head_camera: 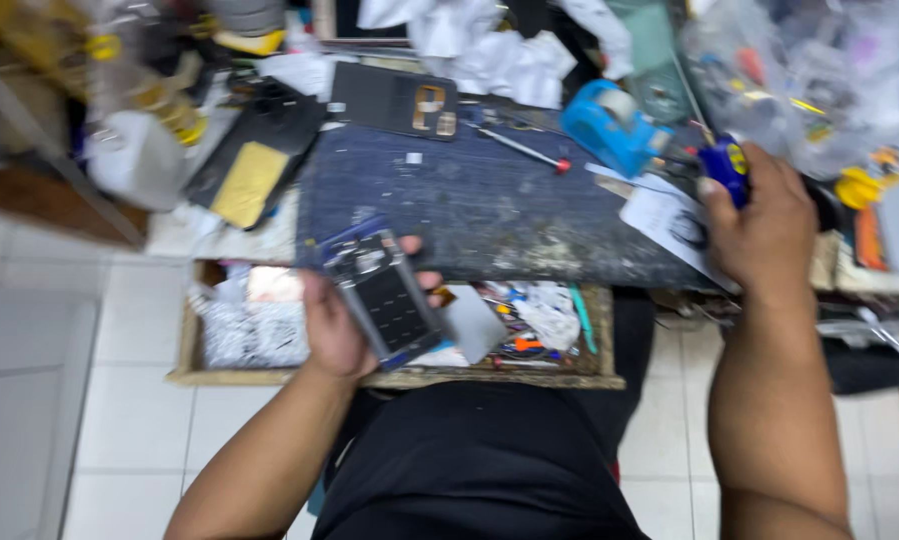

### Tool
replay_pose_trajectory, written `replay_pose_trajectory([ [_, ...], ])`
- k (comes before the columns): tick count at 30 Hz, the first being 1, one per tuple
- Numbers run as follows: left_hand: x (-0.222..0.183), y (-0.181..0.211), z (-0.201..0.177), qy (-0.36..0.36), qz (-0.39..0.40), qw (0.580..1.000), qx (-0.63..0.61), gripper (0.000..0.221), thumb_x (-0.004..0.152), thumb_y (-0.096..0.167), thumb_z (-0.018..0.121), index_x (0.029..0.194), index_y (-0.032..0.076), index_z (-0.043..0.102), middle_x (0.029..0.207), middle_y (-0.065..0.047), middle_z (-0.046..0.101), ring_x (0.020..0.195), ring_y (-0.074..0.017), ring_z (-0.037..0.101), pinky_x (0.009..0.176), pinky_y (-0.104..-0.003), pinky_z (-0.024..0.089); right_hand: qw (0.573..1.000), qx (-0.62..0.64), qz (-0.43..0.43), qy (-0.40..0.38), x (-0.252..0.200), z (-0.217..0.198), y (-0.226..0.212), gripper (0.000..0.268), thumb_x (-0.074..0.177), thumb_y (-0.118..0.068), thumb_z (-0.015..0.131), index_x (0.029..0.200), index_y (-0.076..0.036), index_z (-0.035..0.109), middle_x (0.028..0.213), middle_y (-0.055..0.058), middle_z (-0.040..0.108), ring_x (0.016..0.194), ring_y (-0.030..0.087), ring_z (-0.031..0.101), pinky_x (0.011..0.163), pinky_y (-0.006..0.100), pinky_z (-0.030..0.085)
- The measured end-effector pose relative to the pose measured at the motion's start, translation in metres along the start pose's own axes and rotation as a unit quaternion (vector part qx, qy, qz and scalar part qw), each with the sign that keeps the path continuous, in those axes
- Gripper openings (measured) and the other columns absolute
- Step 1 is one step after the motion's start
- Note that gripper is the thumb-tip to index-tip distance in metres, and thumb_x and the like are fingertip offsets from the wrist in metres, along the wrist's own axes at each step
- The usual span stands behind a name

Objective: The person removes the back cover, battery, and internal components from a blue mobile phone by hand and using a screwdriver.

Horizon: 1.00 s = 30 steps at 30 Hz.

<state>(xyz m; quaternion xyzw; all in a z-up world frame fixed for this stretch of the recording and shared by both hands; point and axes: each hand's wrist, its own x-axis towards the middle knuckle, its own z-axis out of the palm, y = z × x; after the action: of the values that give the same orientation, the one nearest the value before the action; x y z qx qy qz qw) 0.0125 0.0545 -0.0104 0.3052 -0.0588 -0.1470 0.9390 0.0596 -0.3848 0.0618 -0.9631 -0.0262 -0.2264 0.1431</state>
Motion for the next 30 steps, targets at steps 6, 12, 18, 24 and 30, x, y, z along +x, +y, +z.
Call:
replay_pose_trajectory([
  [6, 0.008, -0.017, 0.005, -0.065, 0.008, 0.996, -0.068, 0.103, 0.095, 0.083, 0.034, 0.159, 0.002, 0.037, 0.158, -0.021, 0.048, 0.127, -0.0369, 0.063, 0.102, -0.052, 0.056, 0.998, -0.036, -0.059, -0.015, 0.000, 0.027, 0.015, 0.044, 0.101, -0.019, 0.082, 0.132, 0.006, 0.063, 0.123, 0.026, 0.066, 0.113, 0.043, 0.065, 0.101, 0.047, 0.053],
  [12, 0.013, -0.013, 0.011, -0.084, -0.009, 0.995, -0.052, 0.110, 0.094, 0.085, 0.028, 0.161, -0.002, 0.034, 0.161, -0.023, 0.044, 0.131, -0.0354, 0.061, 0.103, -0.048, 0.057, 1.000, 0.003, -0.013, -0.024, -0.019, 0.046, 0.043, 0.044, 0.104, -0.015, 0.079, 0.136, 0.007, 0.058, 0.127, 0.026, 0.062, 0.116, 0.040, 0.064, 0.103, 0.044, 0.053],
  [18, 0.017, -0.017, 0.012, -0.107, -0.012, 0.992, -0.064, 0.111, 0.092, 0.086, 0.026, 0.162, 0.000, 0.034, 0.162, -0.024, 0.042, 0.133, -0.0365, 0.060, 0.104, -0.049, 0.057, 0.992, -0.033, -0.108, 0.059, -0.040, 0.043, 0.055, 0.037, 0.101, -0.007, 0.070, 0.133, 0.007, 0.057, 0.135, 0.024, 0.060, 0.121, 0.038, 0.061, 0.113, 0.040, 0.053],
  [24, 0.018, -0.022, 0.014, -0.110, -0.018, 0.991, -0.071, 0.111, 0.092, 0.086, 0.028, 0.162, 0.000, 0.035, 0.163, -0.022, 0.042, 0.135, -0.0360, 0.059, 0.105, -0.052, 0.056, 0.975, 0.133, -0.071, 0.162, -0.064, 0.033, -0.016, 0.013, 0.103, 0.001, 0.068, 0.114, 0.005, 0.061, 0.116, 0.016, 0.060, 0.102, 0.031, 0.061, 0.094, 0.035, 0.048],
  [30, 0.026, -0.036, 0.029, -0.121, -0.028, 0.987, -0.100, 0.112, 0.093, 0.087, 0.030, 0.165, 0.002, 0.034, 0.152, -0.022, 0.048, 0.135, -0.0321, 0.060, 0.113, -0.051, 0.052, 0.948, 0.282, -0.073, -0.128, -0.088, 0.039, -0.189, 0.065, 0.085, -0.030, 0.080, 0.137, -0.002, 0.054, 0.139, 0.021, 0.054, 0.121, 0.033, 0.062, 0.097, 0.040, 0.055],
])
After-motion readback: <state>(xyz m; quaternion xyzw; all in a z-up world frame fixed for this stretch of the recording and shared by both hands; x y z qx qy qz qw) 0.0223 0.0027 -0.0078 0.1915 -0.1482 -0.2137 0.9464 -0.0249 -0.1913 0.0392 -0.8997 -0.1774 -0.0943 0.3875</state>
